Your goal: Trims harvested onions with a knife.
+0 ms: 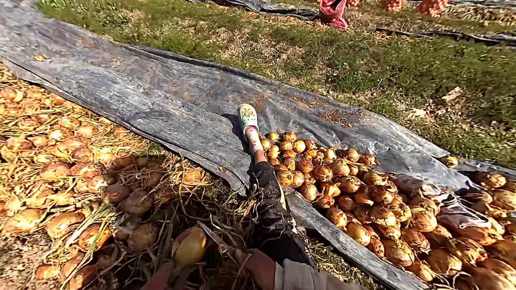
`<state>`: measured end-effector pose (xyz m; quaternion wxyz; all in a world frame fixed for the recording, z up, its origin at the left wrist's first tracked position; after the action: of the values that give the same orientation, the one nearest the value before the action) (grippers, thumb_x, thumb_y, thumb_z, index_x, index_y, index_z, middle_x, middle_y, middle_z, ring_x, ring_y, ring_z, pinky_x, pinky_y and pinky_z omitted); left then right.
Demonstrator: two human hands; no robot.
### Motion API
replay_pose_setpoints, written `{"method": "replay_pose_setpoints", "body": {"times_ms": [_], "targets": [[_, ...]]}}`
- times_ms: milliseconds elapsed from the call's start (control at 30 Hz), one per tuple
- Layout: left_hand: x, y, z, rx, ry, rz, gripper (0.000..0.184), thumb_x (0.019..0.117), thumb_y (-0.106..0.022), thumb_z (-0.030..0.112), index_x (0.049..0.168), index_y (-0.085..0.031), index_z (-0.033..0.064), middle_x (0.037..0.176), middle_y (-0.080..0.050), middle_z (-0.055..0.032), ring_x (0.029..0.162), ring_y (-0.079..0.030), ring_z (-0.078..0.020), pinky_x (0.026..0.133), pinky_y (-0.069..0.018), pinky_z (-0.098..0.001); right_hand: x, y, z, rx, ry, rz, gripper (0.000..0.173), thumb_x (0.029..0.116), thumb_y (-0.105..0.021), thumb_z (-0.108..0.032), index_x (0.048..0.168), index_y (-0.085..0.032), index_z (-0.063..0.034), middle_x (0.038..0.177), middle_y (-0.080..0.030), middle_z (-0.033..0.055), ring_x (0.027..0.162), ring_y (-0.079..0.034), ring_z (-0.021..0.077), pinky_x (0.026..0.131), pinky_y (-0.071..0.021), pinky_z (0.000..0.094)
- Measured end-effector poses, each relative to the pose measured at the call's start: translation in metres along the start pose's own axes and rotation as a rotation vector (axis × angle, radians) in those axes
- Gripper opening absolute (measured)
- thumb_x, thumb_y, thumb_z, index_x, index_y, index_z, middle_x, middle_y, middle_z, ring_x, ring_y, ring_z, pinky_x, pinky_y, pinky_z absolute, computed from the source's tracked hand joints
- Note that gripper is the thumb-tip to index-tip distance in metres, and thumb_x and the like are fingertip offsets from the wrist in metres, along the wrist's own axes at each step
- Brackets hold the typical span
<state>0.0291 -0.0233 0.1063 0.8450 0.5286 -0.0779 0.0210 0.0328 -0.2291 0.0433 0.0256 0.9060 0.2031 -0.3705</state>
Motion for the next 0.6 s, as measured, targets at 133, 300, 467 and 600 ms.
{"method": "replay_pose_setpoints", "body": {"times_ms": [133, 300, 467, 600], "targets": [[0.011, -0.012, 0.022, 0.025, -0.112, 0.322, 0.035, 0.0962, -0.055, 0.014, 0.109, -0.069, -0.0156, 0.094, -0.071, -0.0317, 0.086, -0.071, -0.0502, 0.081, -0.0556, -0.0618, 0.018, 0.013, 0.015, 0.074, 0.052, 0.056, 0.044, 0.1092, -0.046, -0.025, 0.139, -0.051, 0.0068, 0.128, -0.062, 0.02, 0.115, -0.061, 0.0198, 0.104, -0.0459, 0.0383], [-0.024, -0.109, 0.045, 0.033, -0.207, -0.207, 0.043, 0.086, -0.067, -0.005, 0.129, -0.066, -0.0065, 0.11, -0.072, -0.0282, 0.1, -0.071, -0.0473, 0.087, -0.0562, -0.0631, 0.059, 0.018, 0.066, 0.224, -0.006, 0.088, 0.04, 0.1072, -0.048, -0.031, 0.126, -0.057, 0.0034, 0.099, -0.067, 0.0091, 0.087, -0.066, 0.013, 0.08, -0.0554, 0.0338], [-0.019, -0.154, 0.043, -0.04, 0.033, -0.997, 0.049, 0.1022, -0.054, 0.003, 0.148, -0.043, -0.0078, 0.144, -0.053, -0.0329, 0.129, -0.056, -0.0485, 0.108, -0.0452, -0.0597, 0.072, 0.023, 0.104, 0.247, -0.125, 0.167, 0.048, 0.111, -0.038, -0.038, 0.125, -0.059, 0.0033, 0.101, -0.068, 0.0143, 0.087, -0.067, 0.0186, 0.078, -0.0565, 0.0385], [0.062, -0.138, 0.079, -0.109, -0.156, -0.672, 0.034, 0.1042, -0.05, 0.008, 0.136, -0.06, -0.0017, 0.131, -0.064, -0.0283, 0.121, -0.064, -0.0443, 0.101, -0.051, -0.0596, 0.051, 0.074, 0.03, 0.099, 0.379, 0.465, 0.04, 0.1066, -0.044, -0.029, 0.118, -0.06, 0.0061, 0.09, -0.065, -0.0006, 0.079, -0.06, -0.0032, 0.076, -0.0528, 0.0189]]}}
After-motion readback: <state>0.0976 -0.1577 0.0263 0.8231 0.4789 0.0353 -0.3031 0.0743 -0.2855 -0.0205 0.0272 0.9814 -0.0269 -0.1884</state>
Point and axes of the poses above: each hand's wrist, its own x-axis towards the middle knuckle, its own y-axis out of the back of the hand, z = x × y, the point moved 6 cm from there along x, towards the middle knuckle
